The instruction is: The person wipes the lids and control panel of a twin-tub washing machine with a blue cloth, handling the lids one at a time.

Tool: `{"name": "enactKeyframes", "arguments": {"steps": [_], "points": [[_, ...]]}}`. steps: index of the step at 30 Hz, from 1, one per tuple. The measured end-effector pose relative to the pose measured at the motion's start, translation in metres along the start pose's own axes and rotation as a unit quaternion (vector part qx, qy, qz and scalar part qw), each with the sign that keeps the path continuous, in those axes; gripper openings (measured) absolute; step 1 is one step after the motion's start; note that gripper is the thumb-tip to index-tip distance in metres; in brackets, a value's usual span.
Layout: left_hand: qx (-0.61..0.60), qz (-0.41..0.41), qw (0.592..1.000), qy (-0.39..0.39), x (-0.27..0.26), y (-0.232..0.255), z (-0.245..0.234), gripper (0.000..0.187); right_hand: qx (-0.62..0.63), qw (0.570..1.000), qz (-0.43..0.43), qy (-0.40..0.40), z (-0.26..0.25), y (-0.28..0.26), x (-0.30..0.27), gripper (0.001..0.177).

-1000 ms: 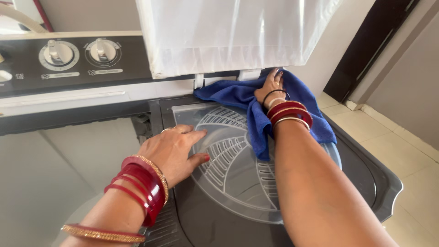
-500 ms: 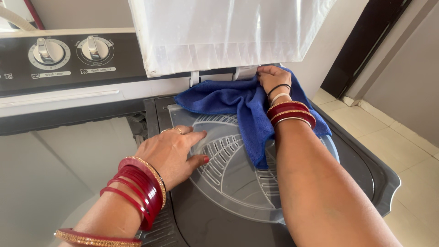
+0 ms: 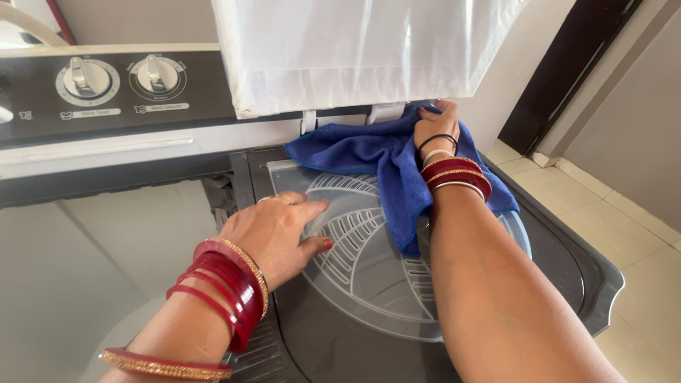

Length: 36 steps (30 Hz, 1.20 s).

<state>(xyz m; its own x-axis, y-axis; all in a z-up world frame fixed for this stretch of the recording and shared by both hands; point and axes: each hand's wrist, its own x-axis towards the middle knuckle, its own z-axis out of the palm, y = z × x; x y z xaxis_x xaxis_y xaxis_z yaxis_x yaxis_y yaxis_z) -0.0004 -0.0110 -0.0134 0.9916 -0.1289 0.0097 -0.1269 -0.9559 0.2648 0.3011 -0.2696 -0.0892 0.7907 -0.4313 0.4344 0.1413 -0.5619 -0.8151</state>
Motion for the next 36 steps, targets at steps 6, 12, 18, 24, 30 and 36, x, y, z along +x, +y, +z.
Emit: {"name": "enactKeyframes", "arguments": {"steps": [6, 12, 18, 24, 30, 36], "points": [[-0.007, 0.034, 0.999, 0.03, 0.001, -0.003, -0.001, 0.054, -0.092, 0.989, -0.008, -0.115, 0.02, 0.028, 0.032, 0.079], [-0.001, 0.028, 1.0, 0.008, 0.0, 0.001, 0.001, 0.052, -0.333, 0.873, -0.094, -0.344, 0.046, 0.024, 0.03, 0.105], [0.02, 0.016, 0.999, 0.031, 0.001, -0.005, 0.003, 0.058, -0.306, 0.817, -0.212, -0.44, 0.027, -0.009, -0.042, 0.096], [0.034, -0.016, 0.999, 0.026, -0.006, -0.007, 0.002, 0.055, -0.205, 0.847, -0.242, -0.426, -0.001, -0.046, -0.102, 0.085], [0.04, -0.037, 0.998, 0.016, -0.004, -0.012, 0.002, 0.054, -0.385, 0.856, -0.021, -0.344, -0.024, -0.052, -0.07, 0.098], [0.022, -0.007, 1.0, 0.015, 0.001, -0.01, 0.0, 0.051, -0.424, 0.855, 0.035, -0.298, -0.053, -0.01, -0.022, 0.104]]}}
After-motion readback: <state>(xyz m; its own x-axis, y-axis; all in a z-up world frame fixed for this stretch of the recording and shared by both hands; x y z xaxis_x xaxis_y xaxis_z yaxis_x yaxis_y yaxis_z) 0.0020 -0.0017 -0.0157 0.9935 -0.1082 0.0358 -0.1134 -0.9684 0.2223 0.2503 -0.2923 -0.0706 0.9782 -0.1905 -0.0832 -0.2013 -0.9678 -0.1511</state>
